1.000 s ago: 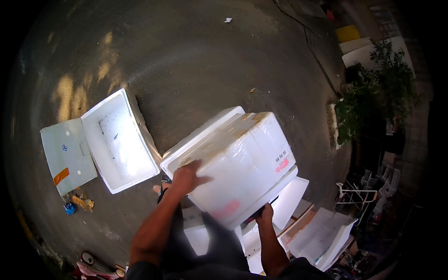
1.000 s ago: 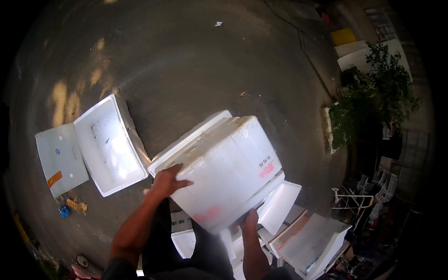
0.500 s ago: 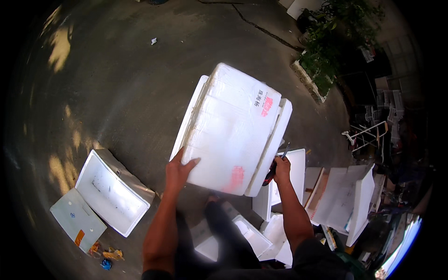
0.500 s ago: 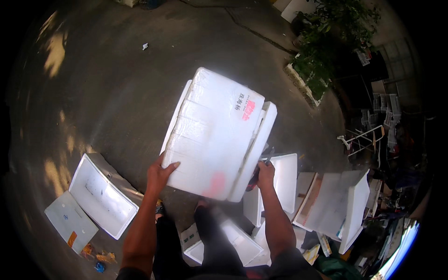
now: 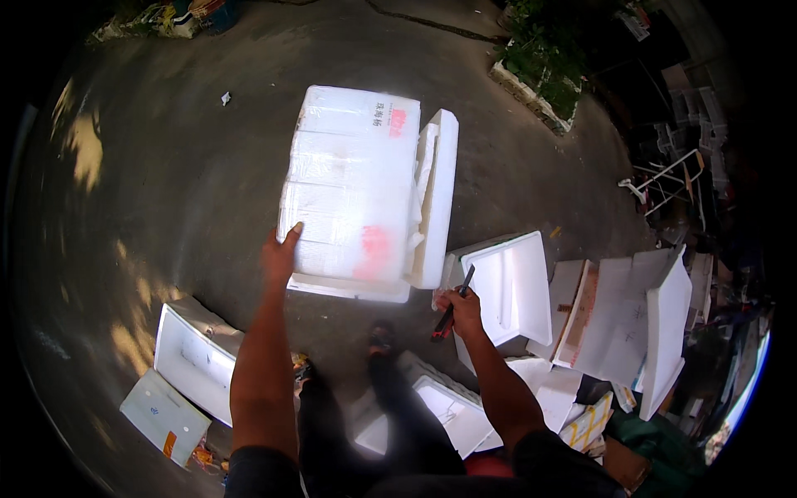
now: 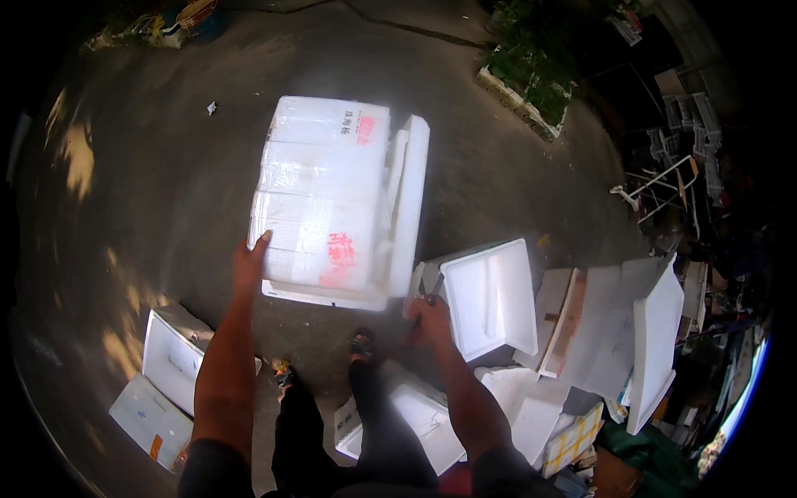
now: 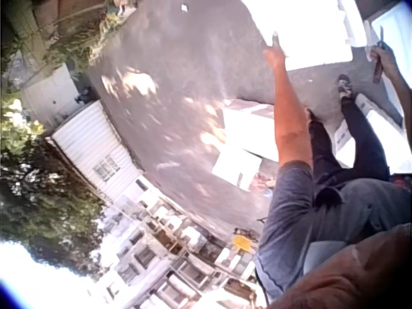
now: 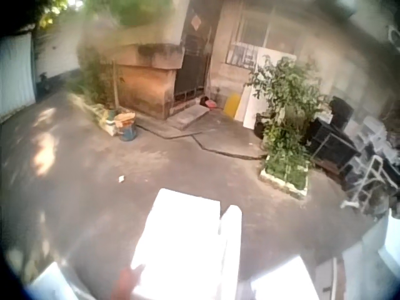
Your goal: The person cuts through tape and plastic wrapping on multiple styrofoam coolers using a utility knife.
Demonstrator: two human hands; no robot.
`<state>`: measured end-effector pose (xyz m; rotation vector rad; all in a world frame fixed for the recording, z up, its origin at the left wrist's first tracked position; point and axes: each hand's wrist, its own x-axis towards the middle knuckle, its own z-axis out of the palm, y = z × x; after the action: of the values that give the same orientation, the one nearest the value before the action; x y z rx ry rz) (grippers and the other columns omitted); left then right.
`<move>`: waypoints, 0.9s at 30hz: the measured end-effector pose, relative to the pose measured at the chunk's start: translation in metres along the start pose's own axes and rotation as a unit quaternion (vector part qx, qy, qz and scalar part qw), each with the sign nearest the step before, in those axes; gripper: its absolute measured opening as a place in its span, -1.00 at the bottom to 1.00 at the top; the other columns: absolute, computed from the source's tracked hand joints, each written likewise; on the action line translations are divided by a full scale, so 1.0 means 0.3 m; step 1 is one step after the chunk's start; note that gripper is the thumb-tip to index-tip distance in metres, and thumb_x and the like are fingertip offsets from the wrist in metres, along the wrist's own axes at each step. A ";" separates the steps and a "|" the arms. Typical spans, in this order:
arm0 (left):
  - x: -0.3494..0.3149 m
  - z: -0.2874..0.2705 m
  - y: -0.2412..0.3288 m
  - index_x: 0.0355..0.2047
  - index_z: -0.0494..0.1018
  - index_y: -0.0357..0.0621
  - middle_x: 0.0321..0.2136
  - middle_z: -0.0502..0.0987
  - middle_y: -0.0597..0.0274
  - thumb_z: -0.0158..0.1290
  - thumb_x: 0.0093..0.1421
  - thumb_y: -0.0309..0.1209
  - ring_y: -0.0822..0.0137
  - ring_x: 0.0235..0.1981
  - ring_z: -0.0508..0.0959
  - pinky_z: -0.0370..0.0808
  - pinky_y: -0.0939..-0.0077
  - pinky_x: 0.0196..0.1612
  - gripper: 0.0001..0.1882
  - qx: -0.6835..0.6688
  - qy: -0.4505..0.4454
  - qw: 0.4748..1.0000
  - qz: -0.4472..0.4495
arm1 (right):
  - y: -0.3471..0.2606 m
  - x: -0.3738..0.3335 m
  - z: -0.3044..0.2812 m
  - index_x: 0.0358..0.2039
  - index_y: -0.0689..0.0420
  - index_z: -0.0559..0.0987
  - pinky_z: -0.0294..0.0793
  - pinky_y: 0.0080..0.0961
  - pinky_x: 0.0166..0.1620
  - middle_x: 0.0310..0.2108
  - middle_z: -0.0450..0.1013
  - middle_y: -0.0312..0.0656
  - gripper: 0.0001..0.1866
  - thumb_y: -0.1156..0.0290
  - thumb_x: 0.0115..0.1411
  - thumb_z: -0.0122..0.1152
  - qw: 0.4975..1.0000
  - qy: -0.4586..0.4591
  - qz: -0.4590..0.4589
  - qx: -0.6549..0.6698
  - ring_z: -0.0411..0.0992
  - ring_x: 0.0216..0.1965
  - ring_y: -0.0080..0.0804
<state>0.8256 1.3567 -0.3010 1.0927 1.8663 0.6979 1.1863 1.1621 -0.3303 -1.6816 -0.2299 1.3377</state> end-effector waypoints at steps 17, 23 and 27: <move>-0.159 -0.126 -0.269 0.12 0.27 -0.40 -0.07 0.45 -0.14 -0.01 0.17 0.13 0.06 -0.09 0.46 0.40 0.29 -0.03 -0.20 -0.131 -0.036 0.981 -0.140 | 0.119 -0.577 0.157 -0.42 0.24 0.46 0.51 -0.35 -0.30 -0.45 0.45 -0.12 -0.96 0.54 0.13 0.05 0.989 -0.122 0.025 0.080 0.48 -0.42 -0.30; -0.744 -0.190 -0.189 -0.15 0.44 -0.20 -0.39 0.50 0.20 -0.05 0.28 -0.11 0.44 -0.43 0.50 0.45 0.54 -0.41 -0.61 -0.231 -0.483 0.815 -0.224 | 0.195 -0.695 0.398 -0.28 0.24 0.46 0.46 -0.38 -0.30 -0.40 0.46 -0.15 -0.86 0.48 0.15 0.05 0.947 -0.224 0.161 0.166 0.46 -0.38 -0.33; -0.869 -0.192 -0.344 -0.25 0.44 -0.23 -0.47 0.51 0.17 -0.13 0.32 -0.17 0.40 -0.52 0.52 0.43 0.60 -0.48 -0.65 -0.275 -0.398 0.838 -0.254 | 0.472 -0.714 0.350 -0.23 0.25 0.47 0.44 -0.39 -0.24 -0.37 0.46 -0.17 -0.80 0.45 0.15 0.04 0.968 -0.228 0.067 -0.085 0.45 -0.35 -0.36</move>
<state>0.8017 1.0756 -0.2534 0.3612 1.0370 0.3342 0.9609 1.0052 -0.2906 -1.5261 -0.5171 1.8437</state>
